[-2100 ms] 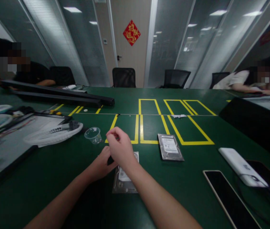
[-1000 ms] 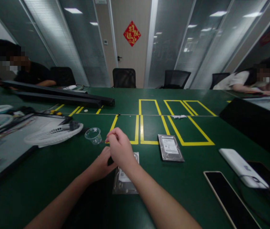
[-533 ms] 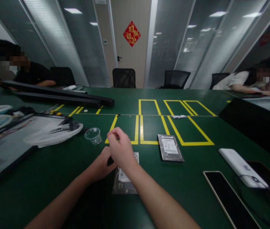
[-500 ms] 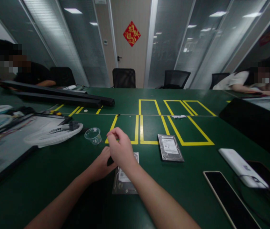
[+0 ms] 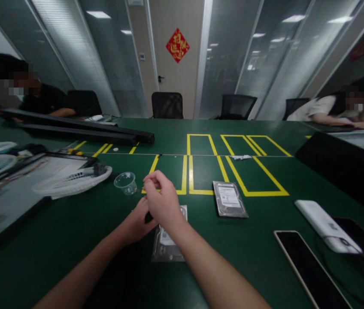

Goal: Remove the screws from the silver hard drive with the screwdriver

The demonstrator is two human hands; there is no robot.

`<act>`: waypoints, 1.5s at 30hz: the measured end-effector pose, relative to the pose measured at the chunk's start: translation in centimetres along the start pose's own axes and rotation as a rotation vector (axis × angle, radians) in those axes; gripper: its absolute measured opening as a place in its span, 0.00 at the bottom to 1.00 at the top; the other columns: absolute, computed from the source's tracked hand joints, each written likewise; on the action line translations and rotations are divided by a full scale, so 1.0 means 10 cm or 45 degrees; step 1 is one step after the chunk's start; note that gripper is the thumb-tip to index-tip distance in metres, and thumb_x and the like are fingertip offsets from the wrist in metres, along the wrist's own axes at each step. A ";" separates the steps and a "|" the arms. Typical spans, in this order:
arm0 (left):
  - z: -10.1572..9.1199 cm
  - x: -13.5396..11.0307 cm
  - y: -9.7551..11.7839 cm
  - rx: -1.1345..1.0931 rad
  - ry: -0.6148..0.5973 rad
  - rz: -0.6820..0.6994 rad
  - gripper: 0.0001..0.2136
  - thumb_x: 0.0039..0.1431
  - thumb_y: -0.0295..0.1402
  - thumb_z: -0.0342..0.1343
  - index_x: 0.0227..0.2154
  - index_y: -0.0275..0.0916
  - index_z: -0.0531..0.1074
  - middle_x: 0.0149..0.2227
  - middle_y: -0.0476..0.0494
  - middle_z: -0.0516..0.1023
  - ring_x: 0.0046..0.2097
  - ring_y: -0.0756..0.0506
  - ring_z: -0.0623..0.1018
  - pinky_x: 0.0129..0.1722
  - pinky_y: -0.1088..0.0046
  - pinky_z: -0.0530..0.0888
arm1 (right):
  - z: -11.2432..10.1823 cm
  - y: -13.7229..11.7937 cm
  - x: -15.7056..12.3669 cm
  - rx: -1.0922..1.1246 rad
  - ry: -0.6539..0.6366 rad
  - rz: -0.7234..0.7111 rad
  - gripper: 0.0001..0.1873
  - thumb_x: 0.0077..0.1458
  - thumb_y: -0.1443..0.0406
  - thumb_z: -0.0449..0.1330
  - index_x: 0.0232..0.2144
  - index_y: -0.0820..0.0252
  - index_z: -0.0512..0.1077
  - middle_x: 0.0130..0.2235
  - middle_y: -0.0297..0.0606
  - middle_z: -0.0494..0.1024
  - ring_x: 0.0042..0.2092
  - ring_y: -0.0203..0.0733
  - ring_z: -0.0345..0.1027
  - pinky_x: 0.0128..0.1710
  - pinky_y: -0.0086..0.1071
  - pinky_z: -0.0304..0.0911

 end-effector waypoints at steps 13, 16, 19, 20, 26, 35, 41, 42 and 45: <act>-0.03 0.00 0.06 0.001 -0.022 -0.030 0.14 0.64 0.31 0.63 0.51 0.41 0.75 0.53 0.37 0.79 0.60 0.33 0.74 0.63 0.46 0.72 | 0.00 -0.05 -0.02 -0.107 0.016 -0.017 0.10 0.61 0.56 0.63 0.34 0.55 0.71 0.35 0.34 0.75 0.40 0.42 0.71 0.39 0.36 0.71; -0.04 0.01 0.07 -0.012 -0.018 -0.013 0.17 0.63 0.31 0.63 0.54 0.42 0.75 0.54 0.36 0.79 0.61 0.32 0.74 0.62 0.47 0.74 | -0.01 -0.02 -0.02 -0.089 0.053 0.019 0.12 0.60 0.54 0.63 0.35 0.55 0.69 0.35 0.35 0.76 0.40 0.42 0.72 0.38 0.36 0.71; -0.05 0.01 0.09 -0.018 -0.011 -0.003 0.18 0.62 0.31 0.63 0.55 0.42 0.75 0.55 0.36 0.79 0.60 0.32 0.75 0.62 0.46 0.74 | -0.03 0.01 -0.02 -0.070 0.086 0.046 0.14 0.59 0.54 0.65 0.37 0.55 0.68 0.32 0.31 0.74 0.35 0.39 0.70 0.35 0.35 0.69; -0.06 0.01 0.09 -0.016 -0.011 -0.003 0.17 0.62 0.31 0.63 0.54 0.42 0.75 0.54 0.36 0.79 0.60 0.32 0.75 0.62 0.46 0.73 | -0.03 0.01 -0.02 -0.081 0.081 0.040 0.14 0.59 0.54 0.65 0.36 0.55 0.68 0.32 0.31 0.73 0.34 0.39 0.69 0.34 0.34 0.68; -0.05 0.01 0.11 -0.013 -0.034 -0.029 0.14 0.64 0.32 0.63 0.52 0.40 0.75 0.54 0.36 0.78 0.62 0.32 0.73 0.63 0.46 0.73 | -0.02 -0.07 -0.02 -0.215 0.019 -0.063 0.08 0.61 0.58 0.62 0.35 0.56 0.73 0.36 0.35 0.76 0.42 0.42 0.71 0.41 0.36 0.67; -0.02 0.00 0.05 0.014 -0.023 -0.029 0.19 0.64 0.32 0.63 0.57 0.42 0.73 0.54 0.36 0.79 0.62 0.32 0.73 0.63 0.46 0.73 | -0.03 -0.08 0.00 -0.261 0.022 -0.047 0.09 0.62 0.59 0.59 0.36 0.54 0.79 0.37 0.36 0.78 0.42 0.43 0.70 0.41 0.36 0.64; -0.05 0.02 0.09 0.010 -0.064 -0.053 0.16 0.64 0.31 0.63 0.54 0.40 0.74 0.54 0.36 0.78 0.56 0.33 0.75 0.57 0.48 0.75 | -0.05 -0.03 0.00 -0.148 0.062 0.012 0.08 0.62 0.59 0.58 0.38 0.54 0.76 0.37 0.35 0.79 0.41 0.44 0.71 0.40 0.36 0.64; -0.06 0.02 0.10 0.007 -0.062 -0.051 0.16 0.64 0.32 0.63 0.54 0.40 0.74 0.53 0.36 0.79 0.55 0.33 0.75 0.57 0.48 0.76 | -0.05 -0.02 0.00 -0.121 0.076 0.025 0.07 0.61 0.60 0.58 0.37 0.54 0.74 0.35 0.34 0.78 0.39 0.43 0.71 0.39 0.36 0.63; -0.06 0.02 0.10 0.002 -0.043 -0.035 0.17 0.64 0.32 0.63 0.54 0.41 0.75 0.53 0.36 0.79 0.55 0.33 0.75 0.57 0.49 0.75 | -0.05 -0.03 0.00 -0.063 0.084 0.056 0.04 0.59 0.62 0.58 0.33 0.55 0.69 0.33 0.32 0.76 0.36 0.41 0.69 0.38 0.35 0.62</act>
Point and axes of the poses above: each hand's wrist, its own x-axis towards the middle knuckle, its own z-axis out of the palm, y = z × x, the point moved 6 cm from there along x, towards the middle knuckle
